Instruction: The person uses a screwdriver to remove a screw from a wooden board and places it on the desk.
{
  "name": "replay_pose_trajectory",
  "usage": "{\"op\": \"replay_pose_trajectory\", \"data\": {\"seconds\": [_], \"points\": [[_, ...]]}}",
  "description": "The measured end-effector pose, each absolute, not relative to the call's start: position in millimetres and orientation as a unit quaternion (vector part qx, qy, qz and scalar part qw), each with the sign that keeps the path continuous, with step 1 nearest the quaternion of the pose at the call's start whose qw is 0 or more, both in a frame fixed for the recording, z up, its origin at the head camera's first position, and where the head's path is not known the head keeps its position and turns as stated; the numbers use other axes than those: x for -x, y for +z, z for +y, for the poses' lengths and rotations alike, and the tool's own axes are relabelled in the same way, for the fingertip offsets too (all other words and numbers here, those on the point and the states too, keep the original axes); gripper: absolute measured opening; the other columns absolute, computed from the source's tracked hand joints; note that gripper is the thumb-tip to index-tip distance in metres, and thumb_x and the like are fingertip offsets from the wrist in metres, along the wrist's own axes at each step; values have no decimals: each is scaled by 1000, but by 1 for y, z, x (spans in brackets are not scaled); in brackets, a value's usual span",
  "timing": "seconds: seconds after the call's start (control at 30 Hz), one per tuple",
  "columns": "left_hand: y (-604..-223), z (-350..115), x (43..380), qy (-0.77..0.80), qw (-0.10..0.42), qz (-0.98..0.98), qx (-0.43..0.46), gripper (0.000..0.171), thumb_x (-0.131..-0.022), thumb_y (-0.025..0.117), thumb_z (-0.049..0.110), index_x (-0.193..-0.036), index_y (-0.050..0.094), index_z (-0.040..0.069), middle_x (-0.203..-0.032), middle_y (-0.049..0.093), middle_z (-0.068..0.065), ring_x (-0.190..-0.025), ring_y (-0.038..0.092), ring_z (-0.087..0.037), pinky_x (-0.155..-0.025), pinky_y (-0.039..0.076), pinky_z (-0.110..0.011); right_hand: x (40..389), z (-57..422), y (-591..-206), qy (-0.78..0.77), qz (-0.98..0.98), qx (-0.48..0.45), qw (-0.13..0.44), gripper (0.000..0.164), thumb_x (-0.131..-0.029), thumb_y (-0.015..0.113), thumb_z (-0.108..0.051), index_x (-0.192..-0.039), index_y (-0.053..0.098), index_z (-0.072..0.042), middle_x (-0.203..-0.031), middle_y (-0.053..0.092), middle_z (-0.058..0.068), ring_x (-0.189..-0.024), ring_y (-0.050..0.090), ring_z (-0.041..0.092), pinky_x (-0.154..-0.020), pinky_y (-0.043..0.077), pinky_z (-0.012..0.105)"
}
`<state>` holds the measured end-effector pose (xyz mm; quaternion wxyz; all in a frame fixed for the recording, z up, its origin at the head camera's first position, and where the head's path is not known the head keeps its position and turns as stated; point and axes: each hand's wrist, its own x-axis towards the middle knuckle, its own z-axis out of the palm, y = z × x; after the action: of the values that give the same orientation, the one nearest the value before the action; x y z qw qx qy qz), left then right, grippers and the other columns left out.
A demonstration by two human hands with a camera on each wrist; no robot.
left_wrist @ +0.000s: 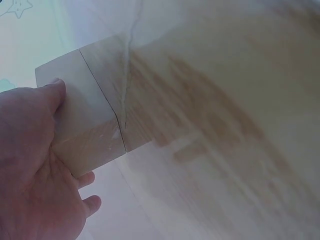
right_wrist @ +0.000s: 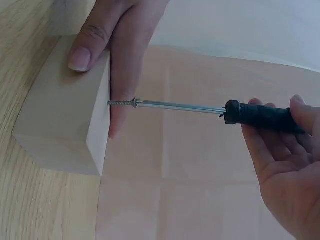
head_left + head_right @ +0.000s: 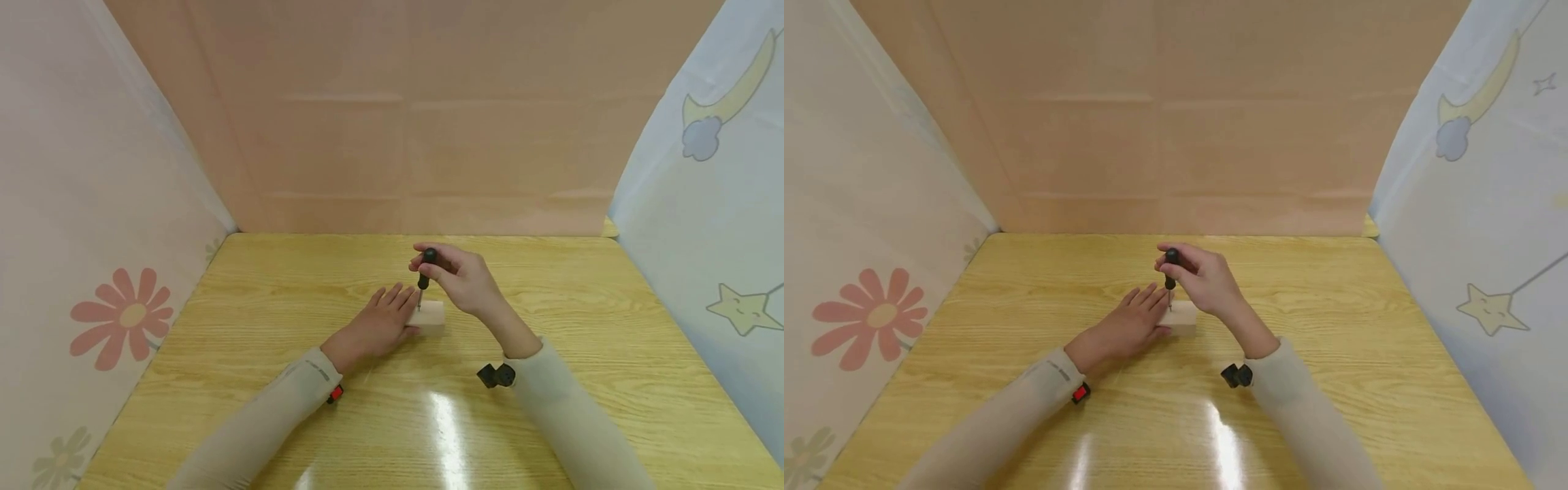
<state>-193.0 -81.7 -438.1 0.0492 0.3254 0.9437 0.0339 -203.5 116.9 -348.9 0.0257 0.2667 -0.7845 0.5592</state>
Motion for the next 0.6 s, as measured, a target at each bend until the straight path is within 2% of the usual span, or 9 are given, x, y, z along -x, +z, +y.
{"op": "replay_pose_trajectory", "data": {"seconds": [0.1, 0.37, 0.47, 0.6], "points": [[-438, -82, 193, 31, 48, 944, -324, 74, -107, 39, 53, -164, 15, 13, -168, 22, -9, -156, 15, -31, -124, 16, -53, 202, 115, -350, 575, -776, -257, 26, 32, -98, 68, -13, -129, 66, -5, -111, 74, 11, -102, 73, 20, -87, 57, 24], [-440, -81, 193, 26, 47, 944, -324, 74, -107, 37, 53, -164, 13, 14, -168, 21, -8, -156, 15, -30, -124, 16, -52, 196, 102, -357, 590, -780, -180, 105, 26, -90, 78, -21, -111, 72, -7, -100, 76, 7, -91, 74, 13, -79, 59, 23], [-441, -81, 193, 22, 47, 945, -324, 73, -107, 36, 53, -164, 12, 14, -169, 20, -8, -156, 14, -30, -124, 16, -52, 196, 102, -355, 597, -776, -181, 92, 27, -92, 77, -22, -113, 73, -6, -103, 77, 7, -94, 75, 14, -82, 58, 23], [-442, -81, 194, 27, 47, 944, -324, 73, -107, 37, 53, -164, 14, 13, -168, 21, -9, -156, 15, -30, -124, 17, -53, 198, 108, -350, 585, -779, -221, 41, 23, -98, 69, -22, -117, 73, -9, -111, 76, 5, -106, 72, 15, -91, 56, 27]]}}
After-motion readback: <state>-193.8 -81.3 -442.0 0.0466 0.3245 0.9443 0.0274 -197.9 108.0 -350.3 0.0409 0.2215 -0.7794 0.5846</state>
